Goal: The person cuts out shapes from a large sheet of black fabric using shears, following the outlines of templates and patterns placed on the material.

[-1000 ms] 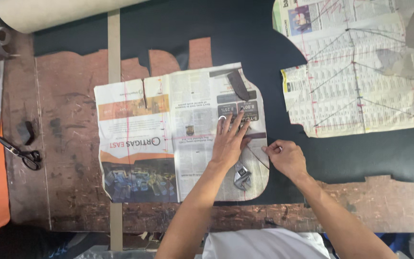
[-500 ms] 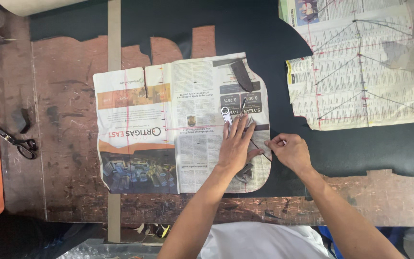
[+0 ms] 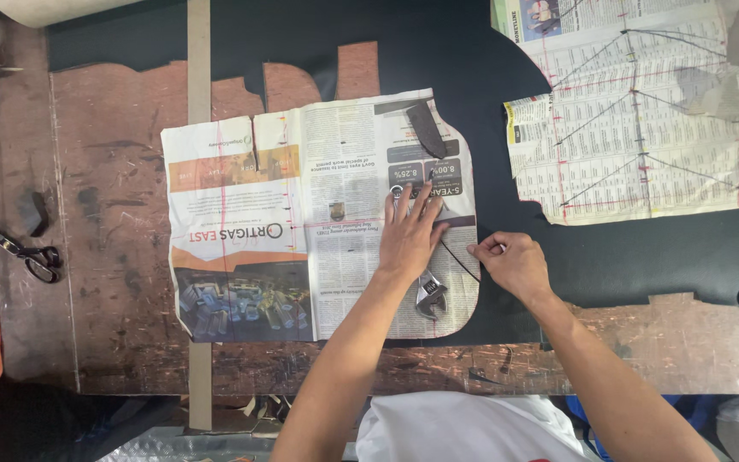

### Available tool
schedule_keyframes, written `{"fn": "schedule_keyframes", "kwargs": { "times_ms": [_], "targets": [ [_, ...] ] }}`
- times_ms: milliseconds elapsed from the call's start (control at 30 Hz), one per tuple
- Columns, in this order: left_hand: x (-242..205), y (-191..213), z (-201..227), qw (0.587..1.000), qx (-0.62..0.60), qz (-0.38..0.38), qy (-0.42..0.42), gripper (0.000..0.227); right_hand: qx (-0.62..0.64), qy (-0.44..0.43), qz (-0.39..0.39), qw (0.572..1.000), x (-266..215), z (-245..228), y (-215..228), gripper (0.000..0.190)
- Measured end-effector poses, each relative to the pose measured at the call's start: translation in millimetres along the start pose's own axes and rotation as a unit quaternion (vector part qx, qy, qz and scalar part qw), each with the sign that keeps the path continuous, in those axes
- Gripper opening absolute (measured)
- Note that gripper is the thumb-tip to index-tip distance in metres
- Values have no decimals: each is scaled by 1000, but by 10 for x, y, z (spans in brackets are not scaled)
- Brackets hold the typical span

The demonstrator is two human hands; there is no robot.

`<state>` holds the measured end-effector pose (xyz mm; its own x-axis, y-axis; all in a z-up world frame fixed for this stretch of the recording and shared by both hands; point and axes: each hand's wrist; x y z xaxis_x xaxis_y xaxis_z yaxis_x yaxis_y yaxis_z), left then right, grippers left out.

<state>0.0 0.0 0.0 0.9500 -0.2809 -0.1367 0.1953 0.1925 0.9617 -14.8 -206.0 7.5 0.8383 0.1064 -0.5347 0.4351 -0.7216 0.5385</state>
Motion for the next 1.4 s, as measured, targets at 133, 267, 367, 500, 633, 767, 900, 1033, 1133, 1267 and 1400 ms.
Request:
{"fn": "schedule_keyframes", "kwargs": {
  "times_ms": [133,267,367,500,633,767,900,1033,1133,1267,1400],
  "targets": [
    [62,-55,-47,999,33,17,-7,58,0,-9,-1,1000,-6,-6,0,29],
    [122,-41,-90,999,34,13,10,60,-1,-20,-5,1000,10,-6,3,29],
    [172,41,-66,999,23,-10,36,65,-1,-24,-12,1000,19,2,3,29],
    [182,212,19,993,3,-102,56,113,5,-39,-35,999,44,5,34,30],
    [207,345,63,985,-19,-163,54,153,57,-29,-64,996,78,-6,85,30],
    [211,395,41,979,-9,-195,50,165,55,-39,-81,994,95,-6,108,29],
    [194,417,51,980,-14,-190,50,165,86,-32,-85,992,109,7,122,29],
    [162,434,68,980,-23,-190,58,161,77,-35,-93,992,111,14,132,30],
    [141,453,86,980,-19,-188,59,158,82,-28,-92,992,108,-4,140,31],
    [122,424,119,979,10,-198,41,153,77,-31,-100,992,120,-11,149,31],
    [143,369,115,977,-2,-211,42,154,72,-45,-106,991,113,-26,176,30]
  ]
}}
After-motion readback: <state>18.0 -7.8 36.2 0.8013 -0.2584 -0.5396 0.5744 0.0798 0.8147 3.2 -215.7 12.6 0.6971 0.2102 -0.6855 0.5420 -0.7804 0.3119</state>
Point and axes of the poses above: each hand's wrist, its own x-axis towards the middle knuckle, its own y-axis out of the back of the hand, z = x × y, and after that the axes turned 10 degrees about -z, right-handed
